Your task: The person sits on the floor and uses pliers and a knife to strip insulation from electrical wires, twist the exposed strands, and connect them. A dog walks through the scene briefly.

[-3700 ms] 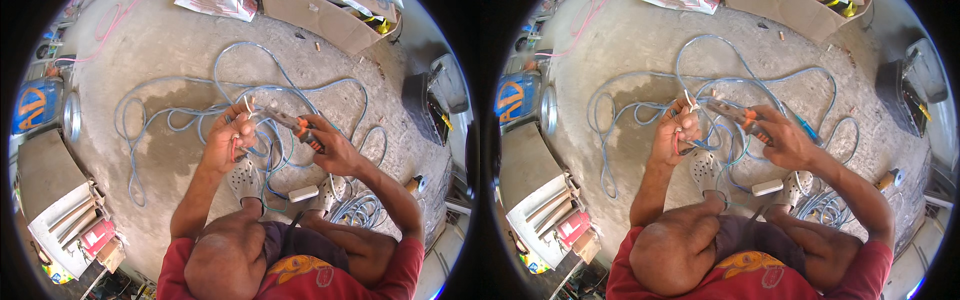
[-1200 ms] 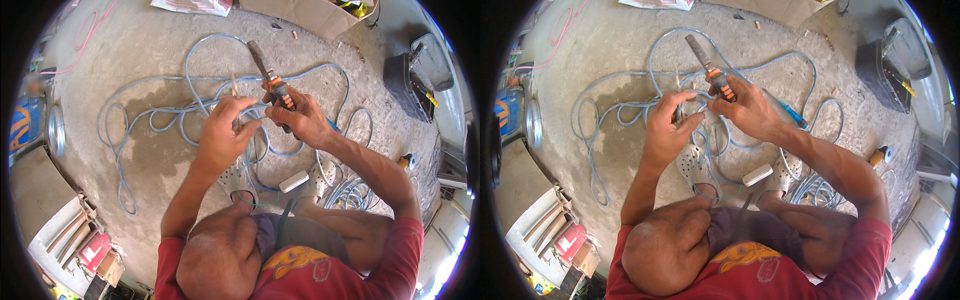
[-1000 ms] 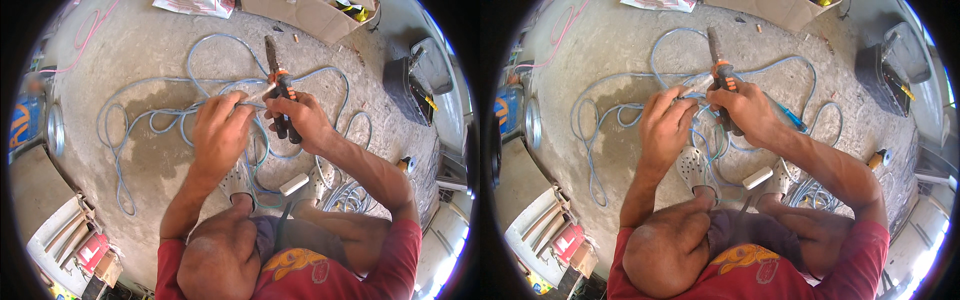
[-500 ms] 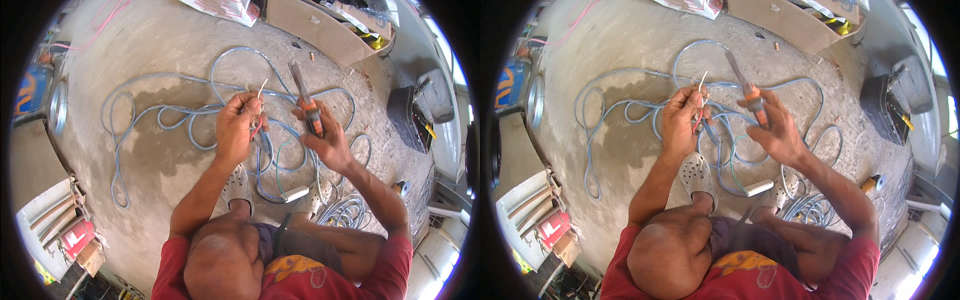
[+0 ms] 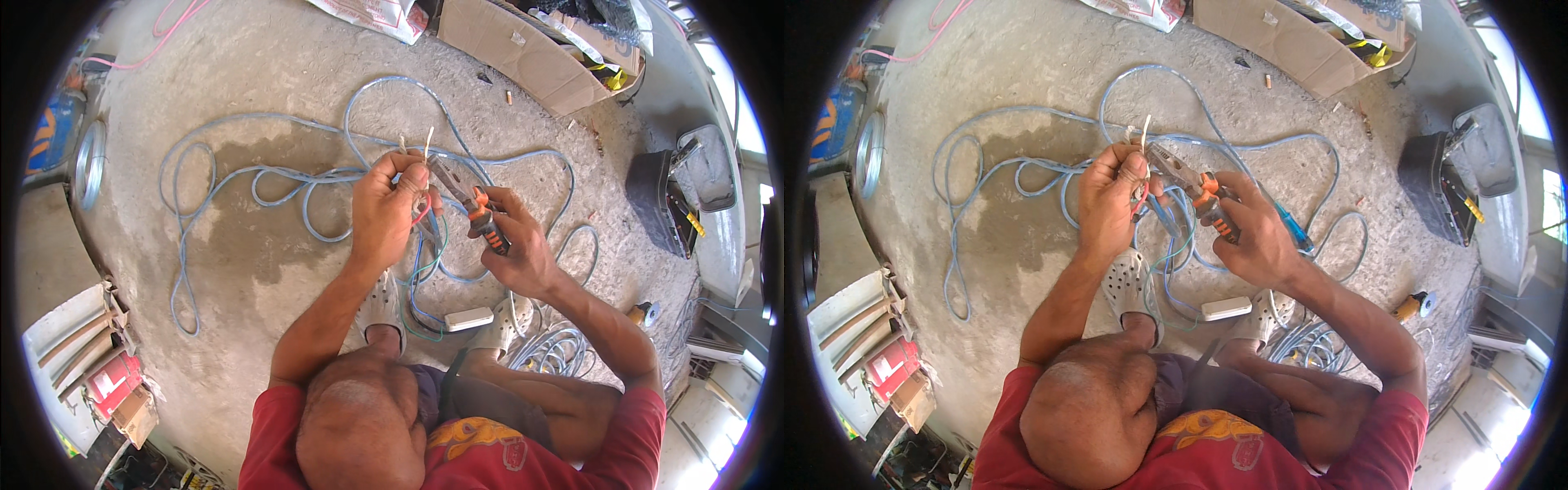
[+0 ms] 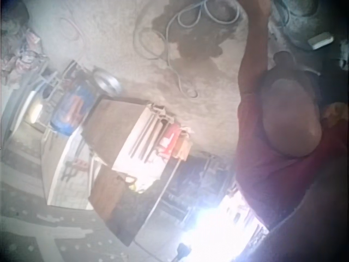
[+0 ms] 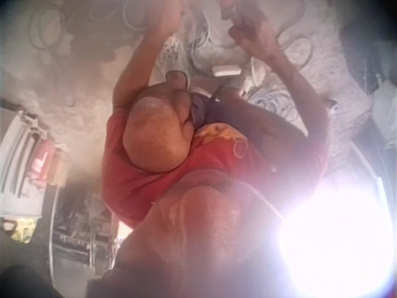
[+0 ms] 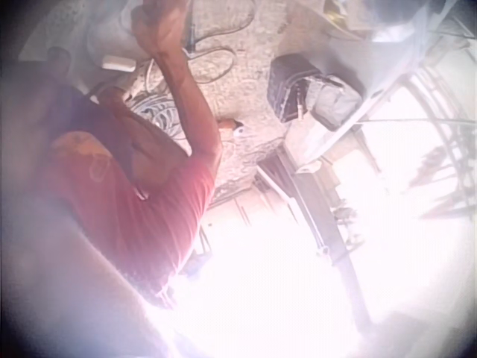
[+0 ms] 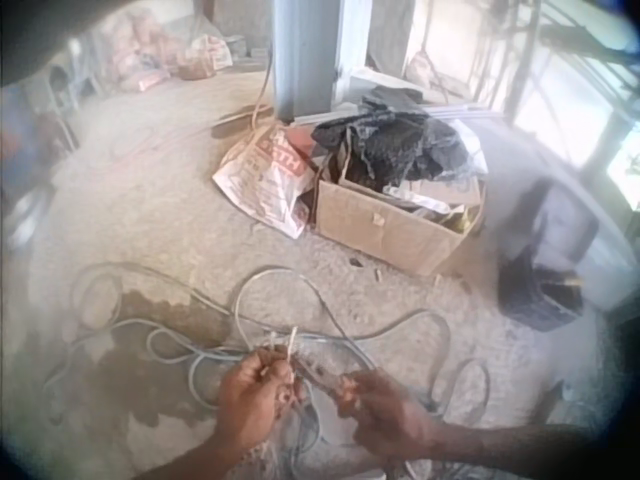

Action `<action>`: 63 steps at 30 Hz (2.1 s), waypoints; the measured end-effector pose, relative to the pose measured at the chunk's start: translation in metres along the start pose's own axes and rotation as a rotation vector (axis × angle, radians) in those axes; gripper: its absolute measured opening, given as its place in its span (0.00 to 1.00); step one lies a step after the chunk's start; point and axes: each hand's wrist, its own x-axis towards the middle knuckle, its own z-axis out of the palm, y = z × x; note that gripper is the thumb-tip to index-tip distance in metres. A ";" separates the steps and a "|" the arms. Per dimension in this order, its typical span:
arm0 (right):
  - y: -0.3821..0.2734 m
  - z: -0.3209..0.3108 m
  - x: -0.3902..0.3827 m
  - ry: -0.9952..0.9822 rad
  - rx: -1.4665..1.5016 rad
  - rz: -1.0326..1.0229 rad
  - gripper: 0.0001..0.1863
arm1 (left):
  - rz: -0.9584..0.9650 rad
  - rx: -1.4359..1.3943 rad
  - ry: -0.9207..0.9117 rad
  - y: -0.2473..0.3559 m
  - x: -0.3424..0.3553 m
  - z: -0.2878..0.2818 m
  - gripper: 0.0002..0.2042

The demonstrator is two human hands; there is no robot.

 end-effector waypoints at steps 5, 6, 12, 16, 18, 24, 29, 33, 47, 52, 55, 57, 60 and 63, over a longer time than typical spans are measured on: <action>-0.002 -0.001 -0.001 -0.030 0.036 0.078 0.21 | 0.044 0.149 -0.064 -0.001 0.000 -0.005 0.09; -0.002 0.000 -0.001 -0.036 0.054 0.093 0.21 | 0.047 0.165 -0.066 -0.001 -0.001 -0.005 0.09; 0.001 -0.004 0.000 -0.080 0.067 0.080 0.22 | 0.004 0.227 -0.064 0.003 -0.003 -0.004 0.08; 0.010 -0.007 0.001 -0.103 0.005 -0.031 0.23 | -0.037 0.172 -0.102 0.003 -0.003 -0.010 0.08; 0.008 -0.007 0.002 -0.099 -0.008 -0.024 0.23 | -0.046 0.197 -0.108 0.006 -0.004 -0.010 0.08; 0.007 -0.006 0.002 -0.116 -0.025 0.052 0.23 | -0.018 0.233 -0.057 0.004 -0.006 -0.006 0.07; 0.045 -0.022 -0.001 -0.046 -0.391 -0.231 0.15 | -0.239 0.481 -0.204 0.014 -0.010 -0.014 0.07; 0.068 -0.039 -0.008 -0.141 -0.695 -0.425 0.08 | -0.431 0.751 -0.482 0.022 -0.014 -0.020 0.09; 0.199 -0.031 -0.075 -0.237 -0.666 0.321 0.10 | -0.615 0.056 -0.380 0.022 -0.027 -0.058 0.12; 0.152 -0.018 -0.063 0.046 -0.541 -0.015 0.12 | -0.616 0.033 -0.302 0.013 -0.024 -0.039 0.10; 0.090 -0.019 -0.024 0.119 -0.090 0.009 0.12 | -0.539 0.110 -0.198 0.004 -0.025 -0.023 0.11; 0.041 -0.015 -0.007 0.140 0.112 0.019 0.10 | -0.498 0.214 -0.210 0.000 -0.026 -0.015 0.11; 0.006 -0.007 0.003 0.127 0.314 0.047 0.09 | -0.442 0.281 -0.233 -0.005 -0.027 -0.005 0.11; 0.001 -0.004 0.004 0.115 0.354 0.061 0.08 | -0.431 0.283 -0.250 -0.005 -0.029 0.004 0.11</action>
